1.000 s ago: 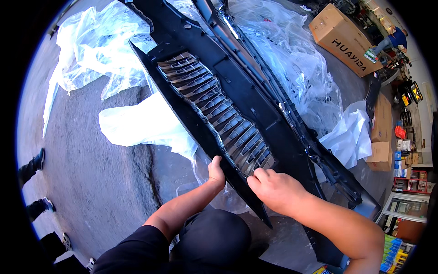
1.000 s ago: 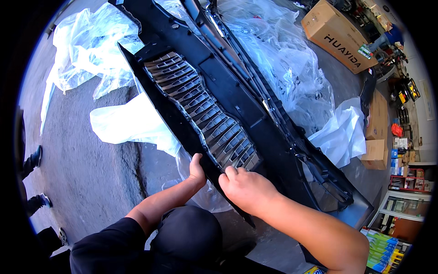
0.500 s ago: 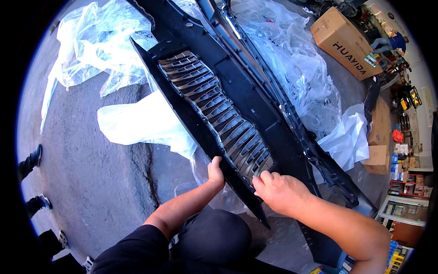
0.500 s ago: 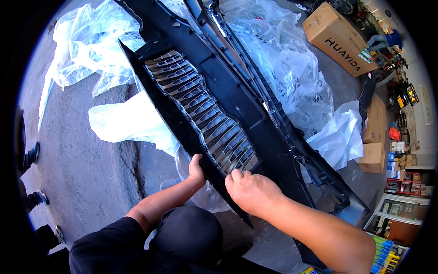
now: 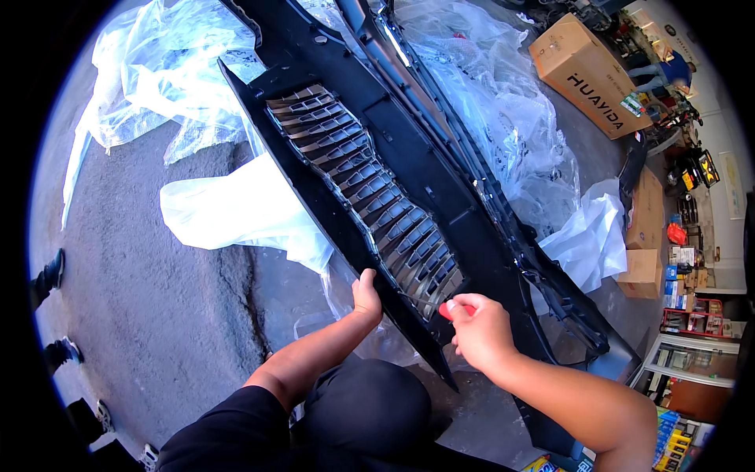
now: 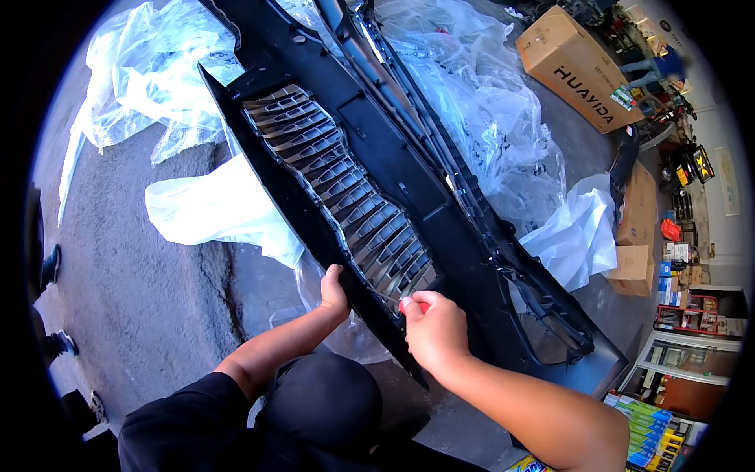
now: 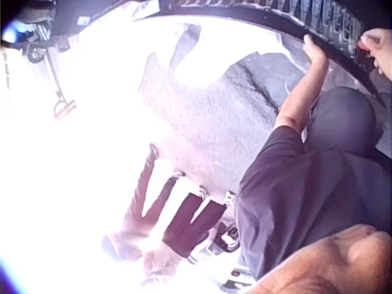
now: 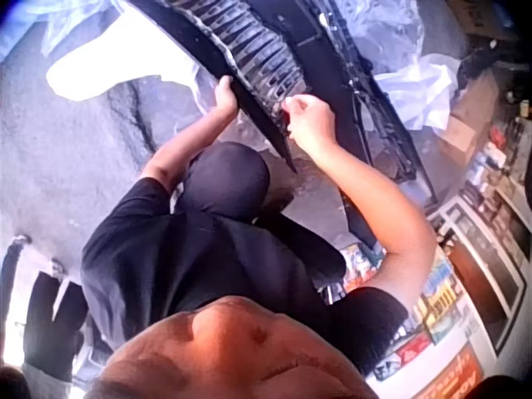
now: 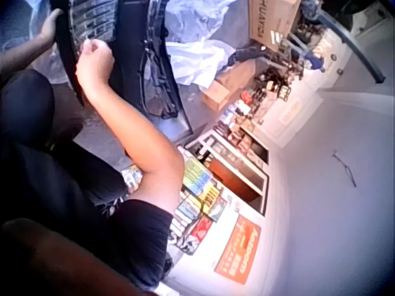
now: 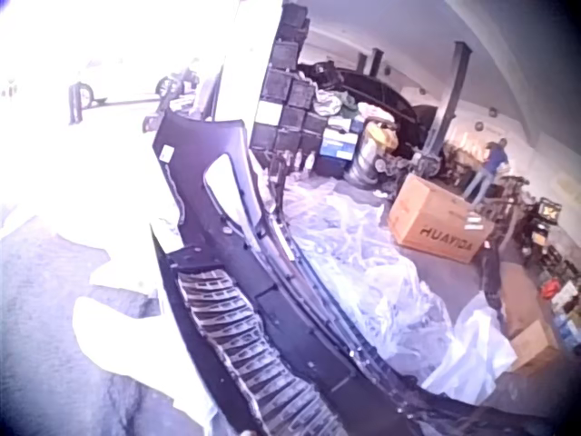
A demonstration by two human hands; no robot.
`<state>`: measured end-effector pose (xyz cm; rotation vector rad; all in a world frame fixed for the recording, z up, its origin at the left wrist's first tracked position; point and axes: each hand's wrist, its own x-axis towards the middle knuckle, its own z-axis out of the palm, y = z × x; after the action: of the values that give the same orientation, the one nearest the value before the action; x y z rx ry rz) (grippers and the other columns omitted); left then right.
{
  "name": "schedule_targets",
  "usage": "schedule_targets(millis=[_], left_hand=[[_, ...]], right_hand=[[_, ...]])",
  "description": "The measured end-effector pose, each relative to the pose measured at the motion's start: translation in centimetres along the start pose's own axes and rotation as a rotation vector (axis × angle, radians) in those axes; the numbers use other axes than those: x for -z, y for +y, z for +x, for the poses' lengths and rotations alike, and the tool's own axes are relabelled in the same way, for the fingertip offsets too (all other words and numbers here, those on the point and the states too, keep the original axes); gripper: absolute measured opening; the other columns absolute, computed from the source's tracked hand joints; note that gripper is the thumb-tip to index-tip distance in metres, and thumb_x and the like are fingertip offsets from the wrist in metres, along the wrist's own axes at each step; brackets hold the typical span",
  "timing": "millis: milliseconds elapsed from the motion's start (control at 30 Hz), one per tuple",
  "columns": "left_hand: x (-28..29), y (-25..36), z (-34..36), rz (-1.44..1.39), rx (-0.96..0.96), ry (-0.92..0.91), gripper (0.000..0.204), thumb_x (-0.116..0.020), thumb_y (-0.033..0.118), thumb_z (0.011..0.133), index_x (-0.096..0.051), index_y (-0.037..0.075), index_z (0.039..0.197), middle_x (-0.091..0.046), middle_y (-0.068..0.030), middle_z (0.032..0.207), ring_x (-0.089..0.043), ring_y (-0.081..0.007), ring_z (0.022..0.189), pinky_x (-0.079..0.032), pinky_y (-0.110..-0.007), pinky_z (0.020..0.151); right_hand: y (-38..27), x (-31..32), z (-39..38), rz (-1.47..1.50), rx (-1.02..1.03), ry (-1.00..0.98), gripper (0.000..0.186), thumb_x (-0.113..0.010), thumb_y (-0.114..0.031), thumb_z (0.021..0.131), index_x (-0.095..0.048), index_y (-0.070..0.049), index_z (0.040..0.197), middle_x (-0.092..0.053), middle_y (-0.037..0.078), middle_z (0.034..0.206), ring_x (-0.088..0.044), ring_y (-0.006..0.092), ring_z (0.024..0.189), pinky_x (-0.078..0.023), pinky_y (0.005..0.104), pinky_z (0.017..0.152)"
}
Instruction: The person uses a prying tool to release clips on a chrome-style grille, separating it from a black vehicle bumper.
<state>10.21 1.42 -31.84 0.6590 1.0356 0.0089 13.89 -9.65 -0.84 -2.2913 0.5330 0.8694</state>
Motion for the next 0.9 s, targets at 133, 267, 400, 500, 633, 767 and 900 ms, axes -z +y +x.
schedule_targets(millis=[133,267,400,500,633,767,900], left_hand=[[-0.3,1.2,-2.1,0.075,-0.060,0.018,0.041,-0.059,0.034,0.089,-0.067,-0.006,0.096,-0.066,-0.0113,0.090,-0.059,-0.0237,0.086,-0.047,-0.038,0.084],[-0.7,1.7,-1.8,0.046,-0.043,-0.023,0.036,-0.058,0.033,0.089,-0.064,-0.003,0.092,-0.062,-0.0071,0.092,-0.056,-0.0200,0.090,-0.044,-0.035,0.087],[-0.4,1.3,-1.5,0.082,-0.044,-0.018,0.038,-0.058,0.033,0.090,-0.065,-0.004,0.092,-0.063,-0.0087,0.089,-0.058,-0.0209,0.086,-0.046,-0.036,0.083],[-0.5,1.4,-1.9,0.112,-0.062,-0.002,0.039,-0.058,0.033,0.089,-0.066,-0.004,0.091,-0.064,-0.0090,0.087,-0.058,-0.0208,0.083,-0.046,-0.036,0.081],[-0.3,1.3,-1.8,0.088,-0.080,-0.021,0.039,-0.058,0.034,0.089,-0.066,-0.005,0.090,-0.064,-0.0084,0.084,-0.058,-0.0209,0.081,-0.046,-0.036,0.080],[0.2,0.7,-0.8,0.076,-0.064,-0.041,0.039,-0.058,0.034,0.089,-0.066,-0.005,0.090,-0.064,-0.0086,0.085,-0.059,-0.0216,0.083,-0.046,-0.036,0.082],[-0.7,1.8,-2.3,0.091,-0.073,-0.018,0.040,-0.057,0.034,0.090,-0.066,-0.005,0.090,-0.065,-0.0087,0.087,-0.059,-0.0220,0.085,-0.046,-0.036,0.083]], right_hand=[[0.8,-0.4,0.1,-0.369,0.332,-0.071,0.038,-0.066,-0.029,0.099,-0.067,-0.001,0.125,-0.072,0.019,0.084,-0.069,0.0258,0.060,-0.059,0.0357,0.064],[1.4,-1.2,-1.0,-1.498,1.001,-0.059,0.031,-0.066,-0.026,0.096,-0.069,-0.004,0.116,-0.071,0.015,0.095,-0.073,0.0331,0.091,-0.060,0.0426,0.070],[1.3,-1.4,-0.9,-1.419,0.826,-0.039,0.029,-0.062,-0.020,0.098,-0.069,0.000,0.118,-0.073,0.012,0.090,-0.073,0.0247,0.081,-0.058,0.0379,0.068],[1.1,-2.1,1.1,-0.610,0.195,-0.082,0.031,-0.062,-0.020,0.098,-0.069,0.001,0.121,-0.074,0.013,0.086,-0.073,0.0216,0.075,-0.057,0.0359,0.068],[1.0,-1.9,-0.4,-0.816,0.404,-0.060,0.033,-0.066,-0.023,0.095,-0.069,-0.002,0.121,-0.073,0.018,0.093,-0.074,0.0323,0.084,-0.058,0.0422,0.072],[2.0,-1.7,-0.5,-1.466,1.058,-0.022,0.031,-0.065,-0.025,0.094,-0.069,-0.004,0.118,-0.071,0.019,0.088,-0.072,0.0397,0.087,-0.058,0.0479,0.074],[1.2,-1.7,0.6,-0.769,0.403,-0.038,0.027,-0.064,-0.020,0.098,-0.067,-0.002,0.117,-0.069,0.013,0.079,-0.072,0.0254,0.071,-0.056,0.0398,0.064]])
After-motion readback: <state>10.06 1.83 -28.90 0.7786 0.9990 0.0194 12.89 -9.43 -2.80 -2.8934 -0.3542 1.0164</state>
